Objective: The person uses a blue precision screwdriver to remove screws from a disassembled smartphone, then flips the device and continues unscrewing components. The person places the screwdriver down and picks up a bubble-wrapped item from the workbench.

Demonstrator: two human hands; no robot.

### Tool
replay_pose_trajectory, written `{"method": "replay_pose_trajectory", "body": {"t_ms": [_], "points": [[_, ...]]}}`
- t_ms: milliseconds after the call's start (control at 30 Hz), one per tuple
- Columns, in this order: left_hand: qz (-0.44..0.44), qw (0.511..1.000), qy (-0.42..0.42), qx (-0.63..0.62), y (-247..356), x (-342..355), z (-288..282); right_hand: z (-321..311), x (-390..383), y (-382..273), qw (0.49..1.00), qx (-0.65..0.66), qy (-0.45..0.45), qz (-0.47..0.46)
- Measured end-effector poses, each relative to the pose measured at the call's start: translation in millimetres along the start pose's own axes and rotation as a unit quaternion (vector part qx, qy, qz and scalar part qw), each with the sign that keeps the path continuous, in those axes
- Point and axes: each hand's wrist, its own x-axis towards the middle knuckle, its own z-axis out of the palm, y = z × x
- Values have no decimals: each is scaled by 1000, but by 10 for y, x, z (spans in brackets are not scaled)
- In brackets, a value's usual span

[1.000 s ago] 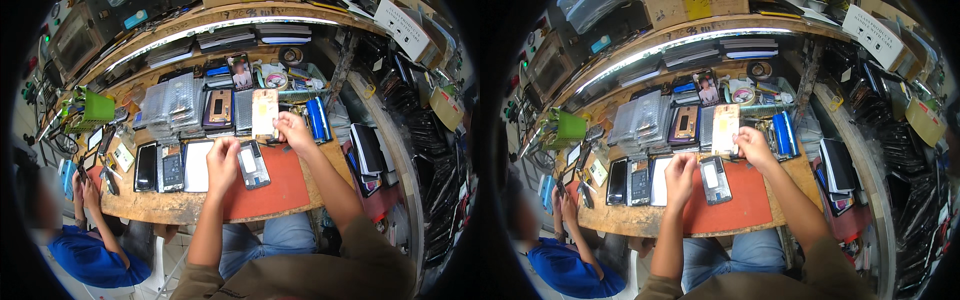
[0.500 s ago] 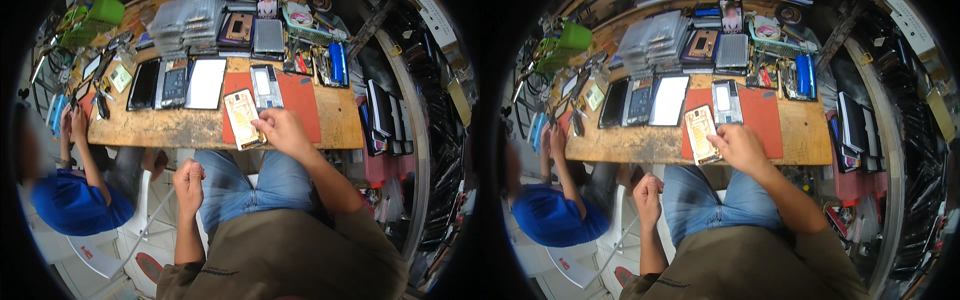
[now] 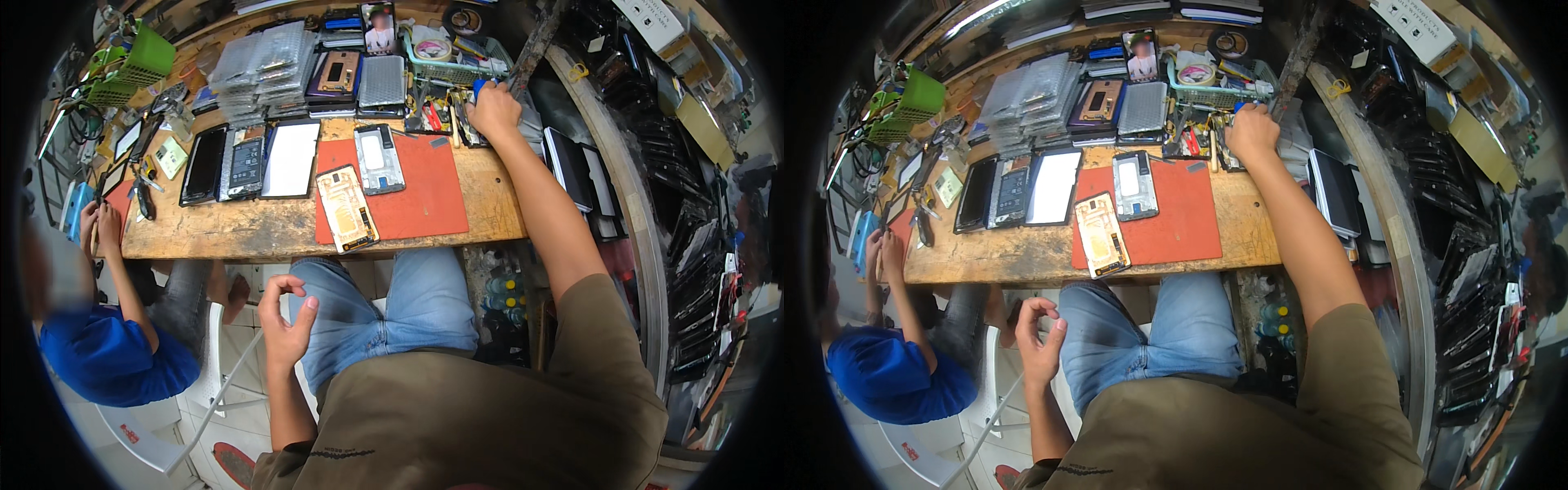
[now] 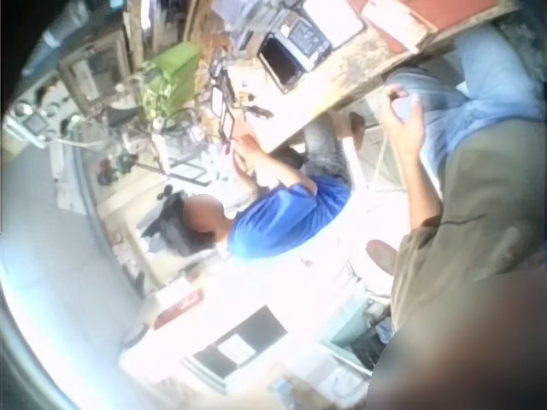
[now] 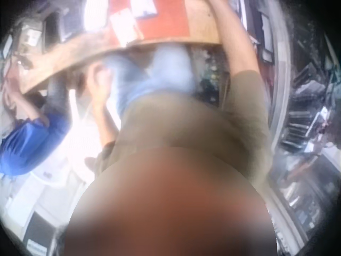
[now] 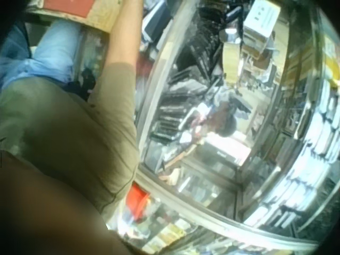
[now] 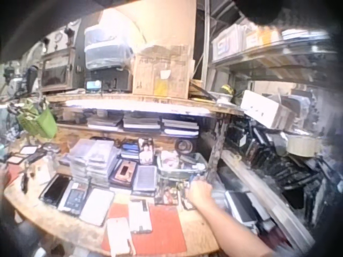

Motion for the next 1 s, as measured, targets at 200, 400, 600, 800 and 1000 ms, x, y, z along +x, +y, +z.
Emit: {"method": "replay_pose_trajectory", "body": {"t_ms": [200,400,600,800,1000], "points": [[-9,1000,22,19,79,0,70,-37,86,-188,995,61,-50,63],[-9,997,24,75,-18,8,-25,-713,-807,-13,896,424,-128,-44],[110,981,-50,153,-91,263,97,-977,-2377,-103,591,685,-427,19],[130,957,-135,223,-56,498,306,-870,-3038,-404,395,701,-590,66],[142,941,-152,268,-154,621,343,-724,-3116,-490,325,715,-612,92]]}}
